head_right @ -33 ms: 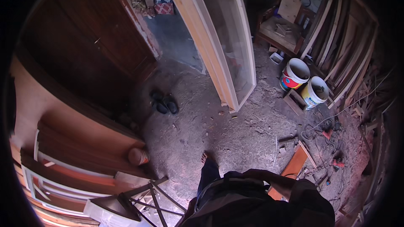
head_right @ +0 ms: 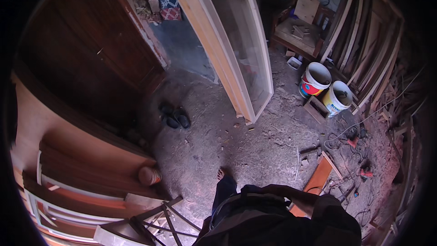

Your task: The person uses a chisel and mallet to carve and smooth the edges of a rectangular wooden box. They then sand the box with sandpaper and inspect a wooden window frame with a screen.

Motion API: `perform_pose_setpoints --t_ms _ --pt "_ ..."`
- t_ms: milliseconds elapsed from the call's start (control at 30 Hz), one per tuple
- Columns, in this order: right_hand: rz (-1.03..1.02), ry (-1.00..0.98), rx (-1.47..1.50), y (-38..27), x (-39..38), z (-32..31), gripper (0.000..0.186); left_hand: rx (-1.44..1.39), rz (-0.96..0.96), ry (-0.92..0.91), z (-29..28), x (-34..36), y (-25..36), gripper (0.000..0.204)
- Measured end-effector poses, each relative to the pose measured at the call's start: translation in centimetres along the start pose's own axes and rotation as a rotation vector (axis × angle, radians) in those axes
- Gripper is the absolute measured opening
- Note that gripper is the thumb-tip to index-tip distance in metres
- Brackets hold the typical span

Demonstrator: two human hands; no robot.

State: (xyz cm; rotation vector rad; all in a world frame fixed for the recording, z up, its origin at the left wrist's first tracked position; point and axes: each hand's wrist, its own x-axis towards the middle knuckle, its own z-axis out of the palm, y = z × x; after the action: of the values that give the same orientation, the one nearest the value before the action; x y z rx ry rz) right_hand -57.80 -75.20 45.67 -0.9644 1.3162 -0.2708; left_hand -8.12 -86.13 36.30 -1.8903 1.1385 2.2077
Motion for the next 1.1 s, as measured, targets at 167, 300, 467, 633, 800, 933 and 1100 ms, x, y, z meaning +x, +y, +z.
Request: perform_pose_setpoints --t_ms 167,300,467,633,800,933,1100 --pt "0.01 0.166 0.225 -5.6 3.4 -1.9 0.051 0.424 0.018 0.084 -5.5 5.5 12.7 0.031" --pt "-0.001 0.335 0.478 -6.9 3.4 -4.2 0.051 0.426 0.192 0.171 -6.6 9.9 23.3 0.033" --pt "-0.059 0.522 0.794 -8.3 1.5 -9.1 0.051 0.707 0.604 0.166 -4.6 15.4 32.4 0.035" --pt "0.291 0.31 0.676 -13.7 -1.9 -20.3 0.057 0.603 0.629 0.155 3.3 13.0 38.4 0.038" --pt "-0.162 0.228 0.282 -21.0 -3.6 -28.0 0.062 0.425 0.695 -0.013 12.1 5.6 44.5 0.04" --pt "-0.338 -0.083 0.262 -24.7 -3.3 -31.1 0.053 0.383 0.551 0.061 15.8 5.0 45.9 0.042" --pt "-0.427 0.248 -0.416 -29.8 1.5 -37.6 0.035 0.257 0.831 -0.054 16.4 11.4 41.8 0.041"
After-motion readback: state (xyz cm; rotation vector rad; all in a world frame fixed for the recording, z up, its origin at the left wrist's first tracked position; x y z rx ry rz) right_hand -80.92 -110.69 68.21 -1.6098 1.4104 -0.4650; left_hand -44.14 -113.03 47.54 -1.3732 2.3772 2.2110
